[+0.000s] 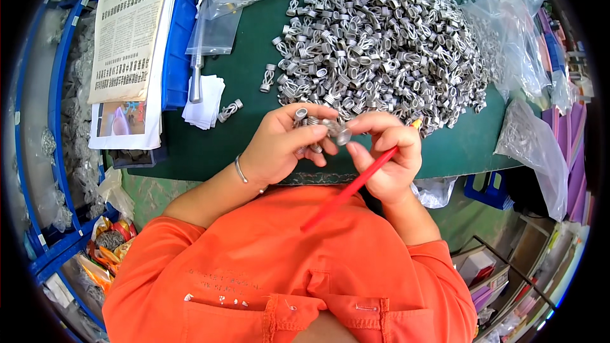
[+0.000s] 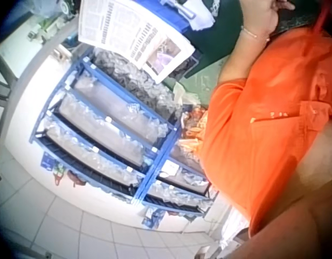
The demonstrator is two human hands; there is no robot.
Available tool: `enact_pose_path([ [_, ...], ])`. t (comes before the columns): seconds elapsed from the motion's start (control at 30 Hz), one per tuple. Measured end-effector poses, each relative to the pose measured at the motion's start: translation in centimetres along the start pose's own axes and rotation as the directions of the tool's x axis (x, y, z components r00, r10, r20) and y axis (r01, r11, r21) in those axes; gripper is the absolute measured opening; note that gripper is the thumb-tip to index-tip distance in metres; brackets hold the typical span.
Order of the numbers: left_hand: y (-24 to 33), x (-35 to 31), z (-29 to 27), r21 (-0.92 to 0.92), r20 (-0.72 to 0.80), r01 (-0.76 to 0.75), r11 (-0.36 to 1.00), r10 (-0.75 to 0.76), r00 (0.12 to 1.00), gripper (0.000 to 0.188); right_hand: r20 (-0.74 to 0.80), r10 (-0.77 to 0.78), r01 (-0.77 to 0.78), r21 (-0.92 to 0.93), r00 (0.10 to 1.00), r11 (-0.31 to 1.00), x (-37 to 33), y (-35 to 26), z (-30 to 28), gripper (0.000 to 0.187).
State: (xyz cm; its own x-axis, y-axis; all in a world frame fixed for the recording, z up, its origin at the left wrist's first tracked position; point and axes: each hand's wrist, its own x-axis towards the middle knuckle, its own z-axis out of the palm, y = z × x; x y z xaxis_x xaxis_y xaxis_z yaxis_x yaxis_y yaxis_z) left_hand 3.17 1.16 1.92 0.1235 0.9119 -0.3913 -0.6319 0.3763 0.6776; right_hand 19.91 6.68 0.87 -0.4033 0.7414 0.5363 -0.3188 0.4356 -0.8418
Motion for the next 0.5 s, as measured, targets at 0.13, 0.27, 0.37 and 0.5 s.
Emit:
enact_pose_path([
  [0.13,-0.2,0.2,-1.1,-0.358,0.06,0.023,0.933,-0.002,0.998,0.027,-0.097,0.022,-0.044,-0.234,0.995,0.971,0.6,0.2,-0.5,0.025],
  [0.27,0.5,0.2,-1.8,-0.342,0.005,-0.019,0.94,0.022,1.0,0.007,-0.045,0.174,-0.176,-0.433,0.984,0.884,0.7,1.5,-1.3,0.019],
  [0.37,0.5,0.3,-1.2,-0.234,-0.092,-0.067,0.97,0.046,0.995,0.003,0.07,0.129,-0.05,-0.664,0.989,0.746,0.9,1.6,0.3,0.02],
  [0.5,-0.1,0.2,-1.0,-0.077,-0.164,-0.079,0.994,0.066,0.984,0.007,0.04,0.211,-0.128,-0.68,0.977,0.722,1.4,1.6,0.8,0.021],
])
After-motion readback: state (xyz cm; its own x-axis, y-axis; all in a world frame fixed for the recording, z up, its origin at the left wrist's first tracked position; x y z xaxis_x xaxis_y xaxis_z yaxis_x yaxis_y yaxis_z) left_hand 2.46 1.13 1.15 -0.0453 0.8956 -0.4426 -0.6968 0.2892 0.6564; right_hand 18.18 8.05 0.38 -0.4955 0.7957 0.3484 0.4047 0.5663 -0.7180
